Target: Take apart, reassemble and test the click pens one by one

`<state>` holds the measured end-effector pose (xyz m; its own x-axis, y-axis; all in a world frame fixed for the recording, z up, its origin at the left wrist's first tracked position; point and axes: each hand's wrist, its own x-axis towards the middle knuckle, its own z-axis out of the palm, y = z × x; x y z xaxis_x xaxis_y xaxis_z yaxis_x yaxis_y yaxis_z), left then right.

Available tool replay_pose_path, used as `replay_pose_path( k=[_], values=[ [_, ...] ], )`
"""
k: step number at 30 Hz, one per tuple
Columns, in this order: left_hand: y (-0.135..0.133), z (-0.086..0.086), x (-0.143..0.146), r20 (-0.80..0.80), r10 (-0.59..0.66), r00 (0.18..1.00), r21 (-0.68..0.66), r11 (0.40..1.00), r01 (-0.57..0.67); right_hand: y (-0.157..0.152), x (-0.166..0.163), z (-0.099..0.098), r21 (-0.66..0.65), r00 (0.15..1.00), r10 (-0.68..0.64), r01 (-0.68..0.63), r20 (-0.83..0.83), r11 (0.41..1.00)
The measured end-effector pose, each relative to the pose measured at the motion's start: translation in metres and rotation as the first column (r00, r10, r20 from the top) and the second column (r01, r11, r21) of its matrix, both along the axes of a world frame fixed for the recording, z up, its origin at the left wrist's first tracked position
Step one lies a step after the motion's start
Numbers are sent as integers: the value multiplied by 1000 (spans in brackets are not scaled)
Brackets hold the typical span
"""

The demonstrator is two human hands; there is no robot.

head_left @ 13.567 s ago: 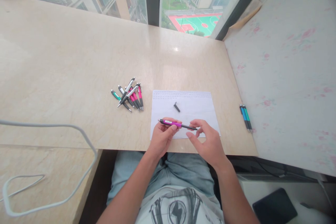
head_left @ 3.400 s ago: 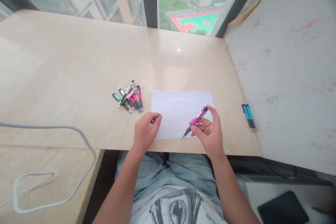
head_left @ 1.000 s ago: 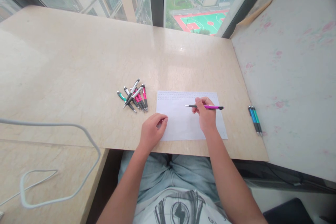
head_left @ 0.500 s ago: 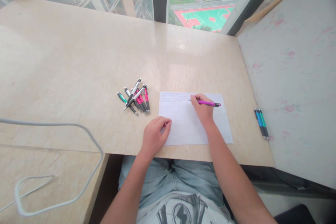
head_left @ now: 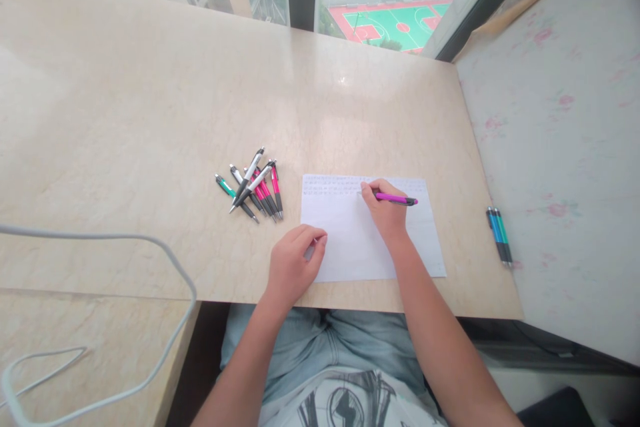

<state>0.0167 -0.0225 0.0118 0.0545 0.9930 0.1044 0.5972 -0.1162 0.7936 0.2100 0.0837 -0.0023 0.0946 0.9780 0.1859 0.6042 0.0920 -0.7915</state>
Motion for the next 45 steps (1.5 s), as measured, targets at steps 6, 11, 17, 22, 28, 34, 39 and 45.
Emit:
replay_pose_path(
  k=[6, 11, 17, 22, 28, 34, 39, 45],
  values=[
    [0, 0, -1, -3, -9, 1000, 1, 1000, 9, 0, 0, -1, -7, 1000, 6, -6, -18, 1000],
    [0, 0, 0, -7, -6, 1000, -1, 1000, 6, -1, 1, -1, -19, 1000, 19, -19, -16, 1000],
    [0, 0, 0, -9, -3, 1000, -3, 1000, 3, -1, 1, -1, -9, 999, -23, 23, -39, 1000],
    [1, 0, 0, -15, -1, 1000, -1, 1000, 1, -1, 0, 0, -2, 1000, 11, -11, -5, 1000],
    [0, -1, 0, -12, -3, 1000, -1, 1000, 3, -1, 1, -1, 7, 1000, 5, -5, -10, 1000],
    [0, 0, 0, -14, -4, 1000, -1, 1000, 4, -2, 3, -1, 18, 1000, -9, 9, -29, 1000],
    [0, 0, 0, -12, -2, 1000, -4, 1000, 2, -2, 10, 0, -42, 958, -107, 99, -266, 994],
    [0, -1, 1, -12, 12, 1000, -1, 1000, -12, 5, 17, -4, -66, 825, -70, 40, -560, 997]
  ],
)
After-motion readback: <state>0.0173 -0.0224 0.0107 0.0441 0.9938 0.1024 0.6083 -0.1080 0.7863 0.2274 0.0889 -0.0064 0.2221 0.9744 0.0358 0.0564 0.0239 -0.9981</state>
